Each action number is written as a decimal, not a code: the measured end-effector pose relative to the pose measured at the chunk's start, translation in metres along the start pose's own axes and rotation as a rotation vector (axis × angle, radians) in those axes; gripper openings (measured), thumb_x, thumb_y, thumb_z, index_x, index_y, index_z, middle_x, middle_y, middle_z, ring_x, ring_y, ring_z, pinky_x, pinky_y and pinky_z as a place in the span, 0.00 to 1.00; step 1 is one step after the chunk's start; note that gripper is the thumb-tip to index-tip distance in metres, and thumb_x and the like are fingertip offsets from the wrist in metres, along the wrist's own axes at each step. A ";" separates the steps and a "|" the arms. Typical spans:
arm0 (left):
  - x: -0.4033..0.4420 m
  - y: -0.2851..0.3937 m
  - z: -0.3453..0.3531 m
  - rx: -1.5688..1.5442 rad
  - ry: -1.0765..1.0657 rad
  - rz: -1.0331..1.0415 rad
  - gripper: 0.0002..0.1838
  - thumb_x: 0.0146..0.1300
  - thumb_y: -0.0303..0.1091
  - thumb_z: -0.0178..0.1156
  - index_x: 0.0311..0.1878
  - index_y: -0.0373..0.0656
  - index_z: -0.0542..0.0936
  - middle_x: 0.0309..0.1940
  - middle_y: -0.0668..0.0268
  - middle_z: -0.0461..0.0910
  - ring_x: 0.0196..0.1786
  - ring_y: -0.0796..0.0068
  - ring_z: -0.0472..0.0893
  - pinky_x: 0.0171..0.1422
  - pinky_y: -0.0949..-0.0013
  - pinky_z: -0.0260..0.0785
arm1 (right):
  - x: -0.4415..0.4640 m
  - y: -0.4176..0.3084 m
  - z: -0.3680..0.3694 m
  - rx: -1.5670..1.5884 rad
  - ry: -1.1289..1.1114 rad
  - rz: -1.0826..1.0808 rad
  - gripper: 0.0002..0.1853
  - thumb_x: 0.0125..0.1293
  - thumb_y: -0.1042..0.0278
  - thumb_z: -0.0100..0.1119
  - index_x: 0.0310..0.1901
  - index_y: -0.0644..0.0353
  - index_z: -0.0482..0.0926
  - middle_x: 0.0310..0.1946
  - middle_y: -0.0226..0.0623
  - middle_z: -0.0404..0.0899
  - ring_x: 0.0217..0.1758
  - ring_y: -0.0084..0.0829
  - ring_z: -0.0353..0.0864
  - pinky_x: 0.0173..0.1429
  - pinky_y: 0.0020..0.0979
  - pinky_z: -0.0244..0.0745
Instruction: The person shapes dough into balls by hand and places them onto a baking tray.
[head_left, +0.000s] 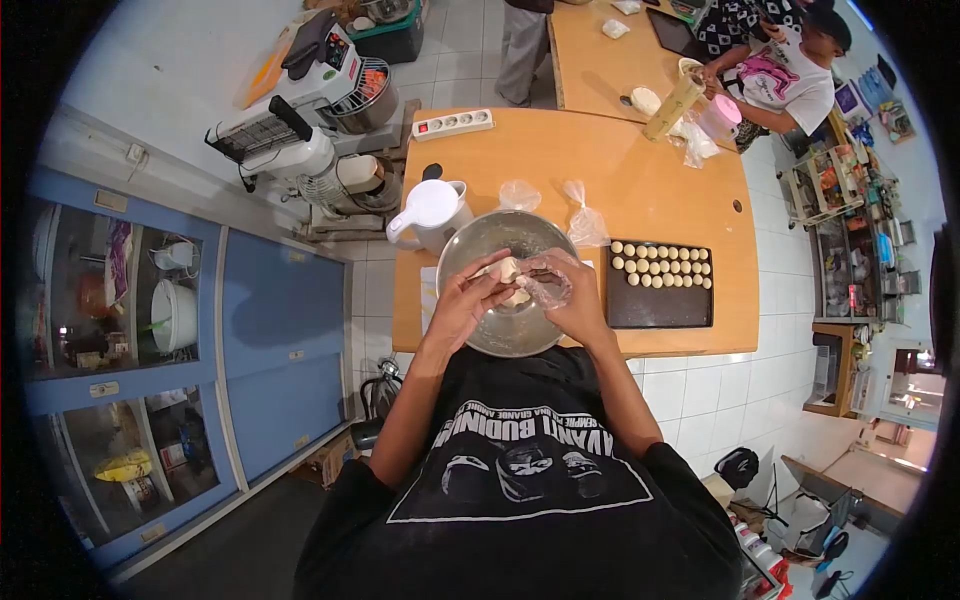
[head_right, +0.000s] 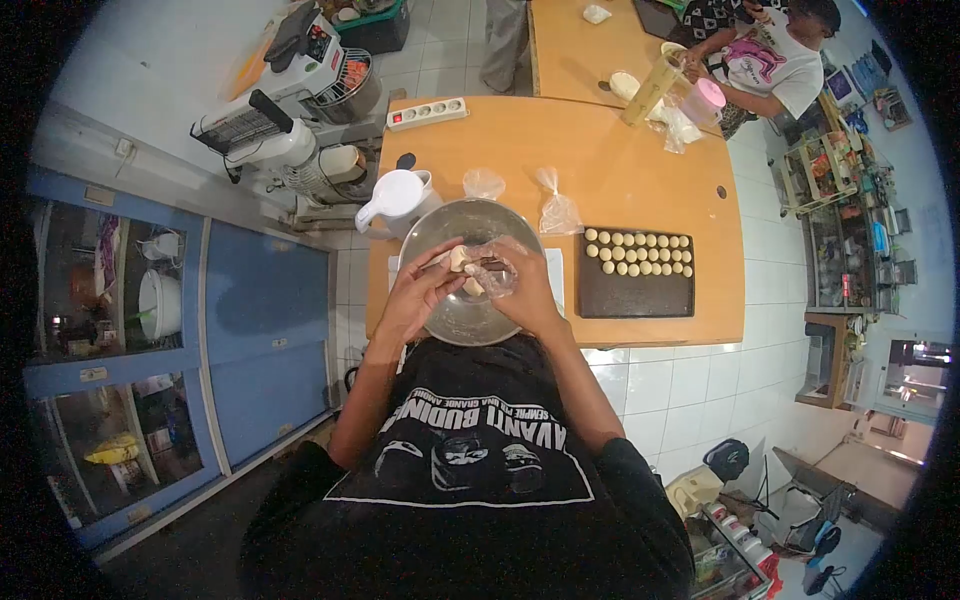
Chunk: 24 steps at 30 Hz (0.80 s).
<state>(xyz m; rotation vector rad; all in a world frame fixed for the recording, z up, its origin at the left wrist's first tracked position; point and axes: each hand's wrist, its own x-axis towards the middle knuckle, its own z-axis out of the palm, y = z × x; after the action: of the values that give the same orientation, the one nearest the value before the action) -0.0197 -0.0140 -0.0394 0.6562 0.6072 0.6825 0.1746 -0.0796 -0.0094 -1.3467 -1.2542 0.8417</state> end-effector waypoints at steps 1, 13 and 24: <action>0.000 -0.002 0.000 -0.001 0.002 -0.001 0.21 0.80 0.32 0.59 0.70 0.31 0.76 0.61 0.55 0.83 0.58 0.70 0.86 0.68 0.66 0.81 | 0.000 0.004 -0.001 -0.064 -0.012 -0.063 0.15 0.60 0.78 0.72 0.50 0.64 0.87 0.44 0.46 0.87 0.46 0.48 0.89 0.51 0.39 0.83; 0.000 -0.013 -0.010 0.028 0.022 0.029 0.21 0.79 0.33 0.61 0.69 0.32 0.77 0.59 0.56 0.85 0.57 0.70 0.86 0.65 0.68 0.82 | -0.001 -0.003 0.005 -0.151 0.007 -0.109 0.14 0.61 0.79 0.71 0.50 0.62 0.88 0.42 0.46 0.87 0.45 0.46 0.88 0.49 0.39 0.82; 0.000 -0.012 -0.005 -0.025 0.024 0.012 0.20 0.78 0.29 0.62 0.69 0.32 0.76 0.57 0.56 0.85 0.58 0.71 0.86 0.67 0.69 0.81 | -0.005 0.002 0.006 -0.212 0.049 -0.169 0.13 0.60 0.78 0.72 0.48 0.62 0.89 0.44 0.45 0.88 0.46 0.45 0.88 0.50 0.39 0.82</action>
<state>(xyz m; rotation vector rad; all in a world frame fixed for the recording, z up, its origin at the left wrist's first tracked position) -0.0186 -0.0191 -0.0514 0.6295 0.6164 0.7087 0.1684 -0.0829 -0.0128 -1.3956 -1.4276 0.5675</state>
